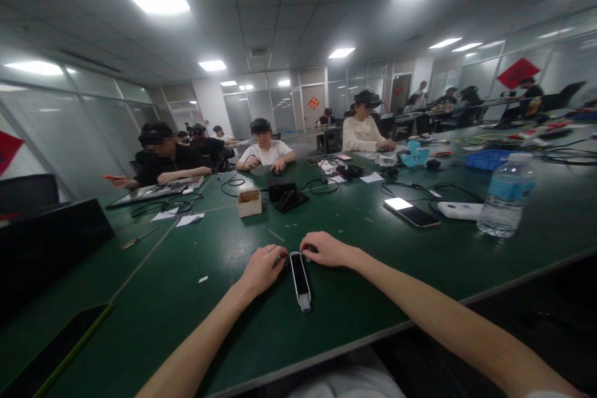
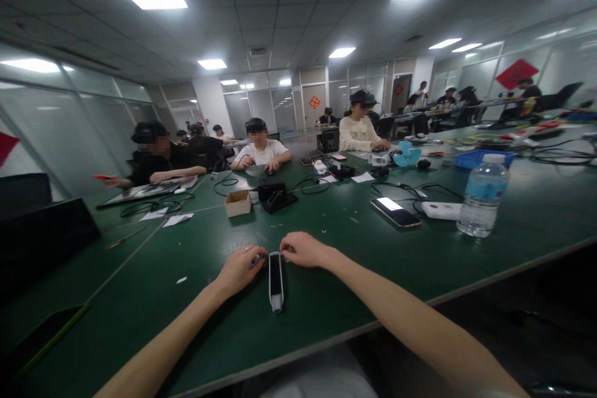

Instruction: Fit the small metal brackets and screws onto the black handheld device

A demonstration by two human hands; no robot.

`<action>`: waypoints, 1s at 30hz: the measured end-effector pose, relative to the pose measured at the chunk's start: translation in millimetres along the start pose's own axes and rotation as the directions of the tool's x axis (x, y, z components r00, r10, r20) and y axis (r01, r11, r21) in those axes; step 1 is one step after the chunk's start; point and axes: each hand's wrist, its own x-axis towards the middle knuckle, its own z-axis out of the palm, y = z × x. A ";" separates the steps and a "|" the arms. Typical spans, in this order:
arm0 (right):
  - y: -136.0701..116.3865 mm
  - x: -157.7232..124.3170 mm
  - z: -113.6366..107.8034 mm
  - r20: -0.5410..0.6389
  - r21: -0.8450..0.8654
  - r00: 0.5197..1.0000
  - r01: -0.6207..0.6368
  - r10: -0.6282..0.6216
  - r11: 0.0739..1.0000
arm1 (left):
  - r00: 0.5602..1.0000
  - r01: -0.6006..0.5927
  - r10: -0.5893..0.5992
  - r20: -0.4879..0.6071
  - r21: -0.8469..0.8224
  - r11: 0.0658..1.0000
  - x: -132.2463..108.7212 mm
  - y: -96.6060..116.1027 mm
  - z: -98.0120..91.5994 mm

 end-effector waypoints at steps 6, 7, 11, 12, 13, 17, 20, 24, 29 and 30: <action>-1.1 -1.0 -0.8 -0.001 -0.004 1.000 0.000 0.000 1.000 | 1.000 -0.008 0.008 0.010 -0.001 1.000 -0.5 2.4 -1.9; -0.8 -1.0 -0.5 -0.002 -0.006 1.000 0.003 -0.003 1.000 | 1.000 -0.009 0.009 0.013 -0.001 1.000 -0.5 2.8 -2.0; 1.1 -0.4 0.9 -0.002 -0.010 1.000 0.006 -0.006 1.000 | 1.000 -0.006 0.006 0.020 0.001 1.000 -0.8 3.5 -1.2; 1.6 -0.3 1.1 0.000 -0.008 1.000 0.006 -0.006 1.000 | 1.000 -0.002 0.002 0.024 0.004 1.000 -0.9 3.5 -0.7; 2.0 -0.2 1.3 0.002 -0.006 1.000 0.007 -0.007 1.000 | 1.000 0.000 0.000 0.027 0.007 1.000 -1.1 3.4 -0.2; 4.2 0.2 3.0 0.005 -0.002 1.000 0.006 -0.006 1.000 | 0.999 -0.004 0.004 0.039 0.005 1.000 -1.1 2.5 2.6; 7.5 1.0 6.5 0.001 -0.006 1.000 0.003 -0.003 1.000 | 0.999 -0.007 0.006 0.049 0.007 1.000 0.1 0.5 6.7; 14.1 3.9 13.6 -0.001 -0.012 1.000 0.008 -0.008 1.000 | 0.998 -0.003 0.002 0.065 0.024 1.000 2.9 -5.5 14.5; 18.5 8.6 20.2 0.002 -0.007 1.000 0.006 -0.006 1.000 | 0.997 -0.026 0.023 0.072 0.044 0.999 4.3 -14.7 20.7; 18.8 9.1 20.9 0.004 -0.005 1.000 0.006 -0.006 1.000 | 0.997 -0.025 0.022 0.071 0.049 0.998 4.2 -15.6 21.2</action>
